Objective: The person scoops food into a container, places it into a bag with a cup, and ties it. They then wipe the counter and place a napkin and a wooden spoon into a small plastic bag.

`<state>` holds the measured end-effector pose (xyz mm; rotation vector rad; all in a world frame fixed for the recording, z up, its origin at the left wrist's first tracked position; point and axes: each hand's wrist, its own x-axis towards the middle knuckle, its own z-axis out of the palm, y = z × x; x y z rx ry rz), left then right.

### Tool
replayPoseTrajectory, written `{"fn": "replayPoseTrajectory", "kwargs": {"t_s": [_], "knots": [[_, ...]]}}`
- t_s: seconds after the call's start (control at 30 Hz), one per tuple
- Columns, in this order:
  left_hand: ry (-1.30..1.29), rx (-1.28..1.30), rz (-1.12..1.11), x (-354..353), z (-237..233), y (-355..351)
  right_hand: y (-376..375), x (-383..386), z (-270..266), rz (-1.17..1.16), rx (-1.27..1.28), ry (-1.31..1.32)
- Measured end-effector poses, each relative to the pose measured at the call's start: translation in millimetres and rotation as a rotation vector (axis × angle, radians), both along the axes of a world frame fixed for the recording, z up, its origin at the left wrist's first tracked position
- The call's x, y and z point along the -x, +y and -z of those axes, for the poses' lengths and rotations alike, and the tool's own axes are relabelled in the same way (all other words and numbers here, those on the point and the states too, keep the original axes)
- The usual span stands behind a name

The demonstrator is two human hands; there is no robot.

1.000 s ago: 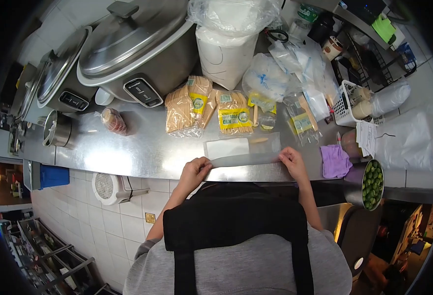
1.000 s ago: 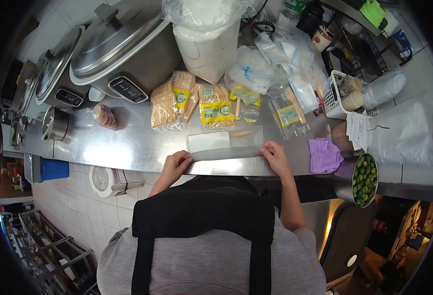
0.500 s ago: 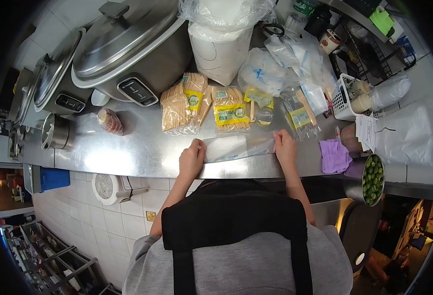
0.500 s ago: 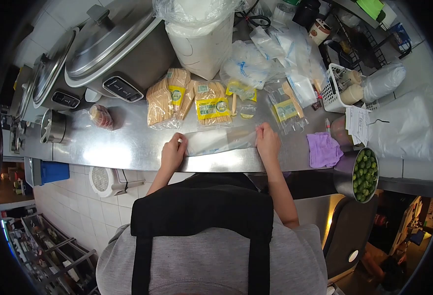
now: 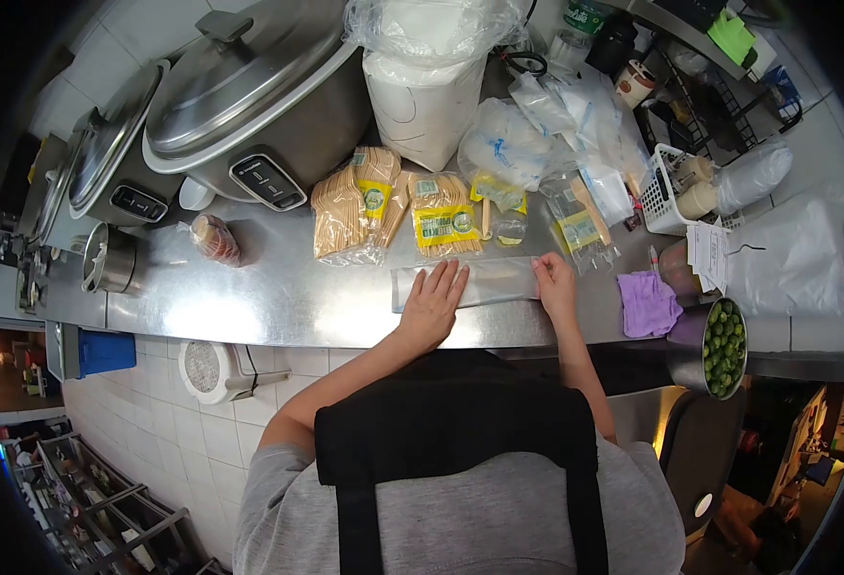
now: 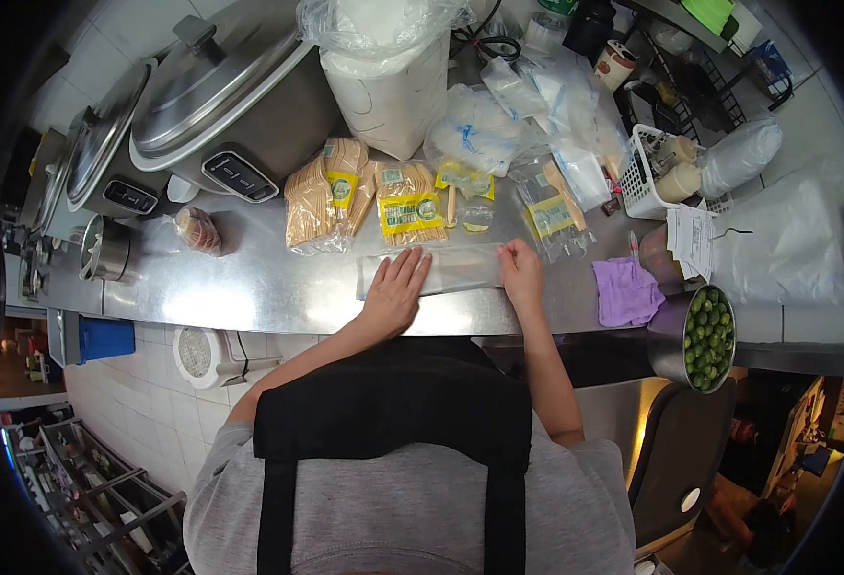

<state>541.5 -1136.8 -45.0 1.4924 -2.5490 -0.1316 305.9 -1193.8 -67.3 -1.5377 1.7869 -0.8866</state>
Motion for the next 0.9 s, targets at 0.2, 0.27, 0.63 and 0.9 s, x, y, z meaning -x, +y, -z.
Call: {"fn": "replayPoseTrajectory", "kwargs": {"t_s": [0.2,0.27,0.63,0.9], "knots": [[-0.037,0.064,0.066,-4,1,-14,11,-30,-61,-0.151,0.537,0.297],[0.039,-0.1,0.074,-7,-6,-16,21,-53,-70,-0.328,0.607,0.383],[1.039,-1.255,-0.316,-108,-51,14,-46,-21,-118,-0.445,-0.029,-0.296],[1.728,-1.115,-0.325,-110,-40,44,-26,-159,-86,-0.702,-0.446,-1.027]]}}
